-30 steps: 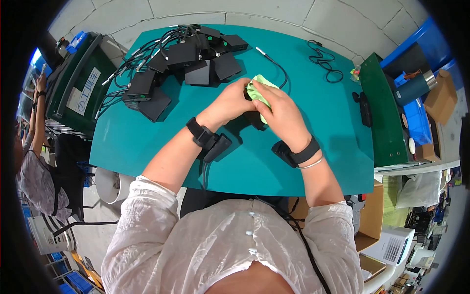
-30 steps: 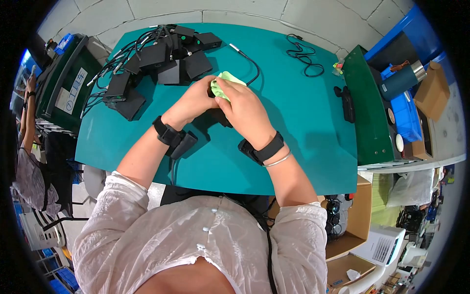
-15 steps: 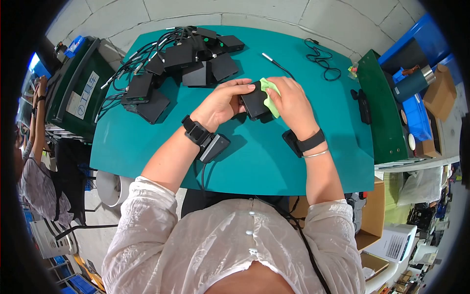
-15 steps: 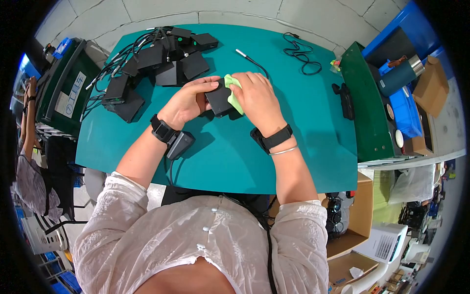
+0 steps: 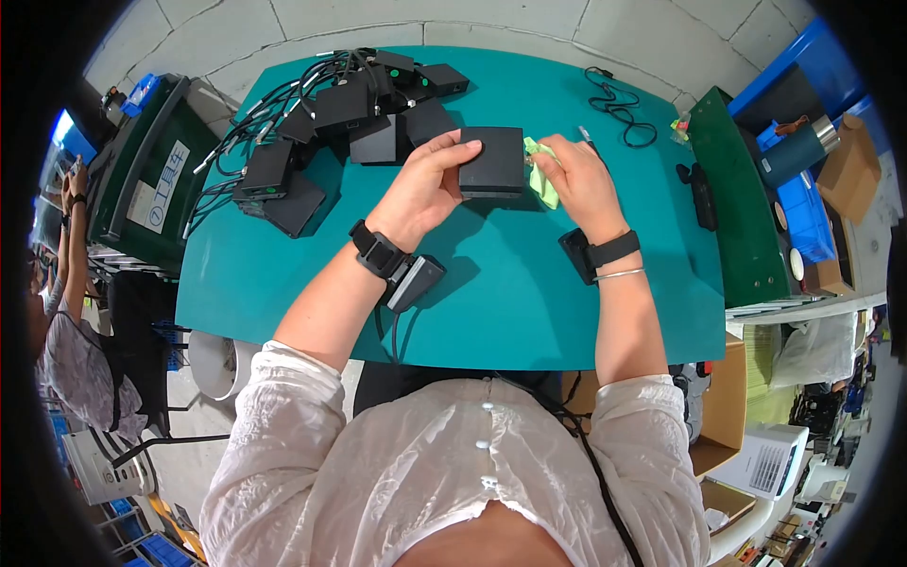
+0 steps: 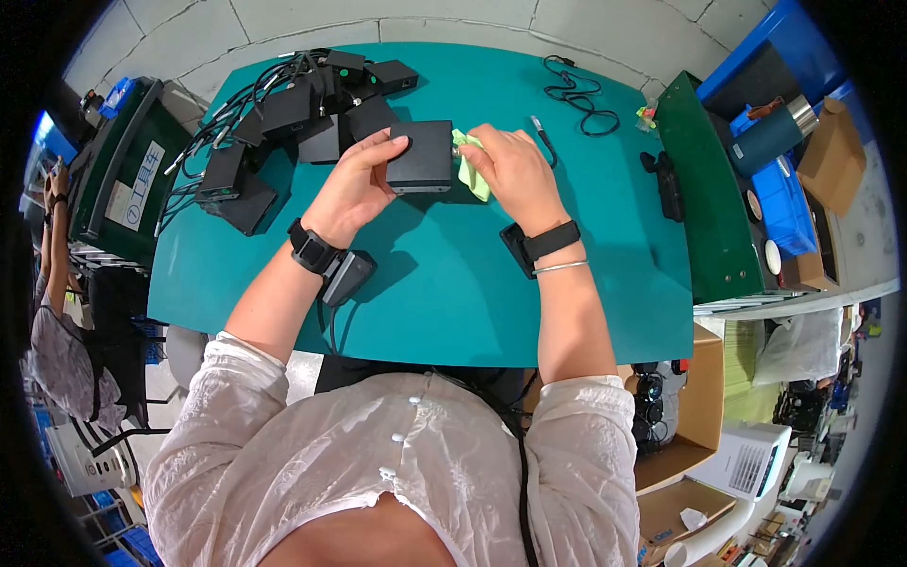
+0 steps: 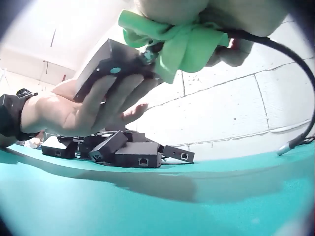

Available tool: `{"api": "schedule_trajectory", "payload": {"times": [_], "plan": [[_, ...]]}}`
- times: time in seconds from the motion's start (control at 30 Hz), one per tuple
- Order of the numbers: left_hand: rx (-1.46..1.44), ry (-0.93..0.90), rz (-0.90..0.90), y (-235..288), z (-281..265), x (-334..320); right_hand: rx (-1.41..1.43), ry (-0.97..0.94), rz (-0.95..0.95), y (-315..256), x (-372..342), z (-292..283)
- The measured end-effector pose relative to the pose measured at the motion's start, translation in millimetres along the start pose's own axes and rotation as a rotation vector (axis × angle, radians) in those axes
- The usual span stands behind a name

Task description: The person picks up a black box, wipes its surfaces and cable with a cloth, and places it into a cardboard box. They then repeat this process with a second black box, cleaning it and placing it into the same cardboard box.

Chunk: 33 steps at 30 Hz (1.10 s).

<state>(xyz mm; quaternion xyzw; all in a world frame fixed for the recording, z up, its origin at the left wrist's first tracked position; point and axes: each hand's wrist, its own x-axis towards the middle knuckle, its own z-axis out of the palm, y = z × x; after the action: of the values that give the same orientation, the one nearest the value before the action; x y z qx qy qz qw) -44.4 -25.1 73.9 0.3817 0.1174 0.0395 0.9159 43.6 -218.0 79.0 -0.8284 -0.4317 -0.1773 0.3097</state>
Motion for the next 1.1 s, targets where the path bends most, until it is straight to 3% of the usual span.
{"api": "schedule_trajectory", "payload": {"times": [0.07, 0.13, 0.27, 0.53, 0.63, 0.73, 0.8, 0.87, 0.93, 1.0, 1.1], "plan": [[0.017, -0.027, 0.012, 3.6, -6.6, 1.8, 0.032, -0.024, -0.036, 4.0, 0.0, -2.0], [-0.020, -0.029, -0.018, 7.2, -28.0, 19.0, -0.127, -0.023, -0.076, 12.2, -1.8, -6.7], [-0.016, 0.105, 0.099, 31.8, -33.2, 17.4, -0.208, -0.011, -0.056, 33.7, -6.1, -15.6], [-0.134, 0.191, 0.218, 53.0, -40.3, 17.6, -0.228, 0.059, -0.037, 66.3, -10.5, -24.9], [-0.146, 0.242, 0.240, 56.6, -35.8, 14.4, -0.245, 0.004, 0.008, 72.0, -10.7, -29.3], [-0.179, 0.257, 0.252, 54.1, -32.5, 14.0, -0.236, 0.076, -0.070, 79.5, -15.9, -27.3], [-0.208, 0.208, 0.240, 49.2, -37.7, 18.7, 0.358, -0.050, 0.369, 82.2, -18.5, -27.1], [-0.235, 0.162, 0.228, 44.1, -41.1, 21.8, 0.503, 0.044, 0.365, 87.8, -17.5, -21.4], [-0.376, -0.088, 0.117, 35.3, -38.6, 22.8, 0.644, 0.137, 0.359, 91.1, -19.5, -21.5], [-0.392, -0.120, 0.113, 27.8, -28.9, 18.6, 0.873, 0.296, 0.624, 78.5, -16.7, -29.5], [-0.369, -0.087, 0.063, 24.1, -23.6, 14.8, 1.070, 0.265, 0.630, 107.2, -23.9, -28.2]]}}
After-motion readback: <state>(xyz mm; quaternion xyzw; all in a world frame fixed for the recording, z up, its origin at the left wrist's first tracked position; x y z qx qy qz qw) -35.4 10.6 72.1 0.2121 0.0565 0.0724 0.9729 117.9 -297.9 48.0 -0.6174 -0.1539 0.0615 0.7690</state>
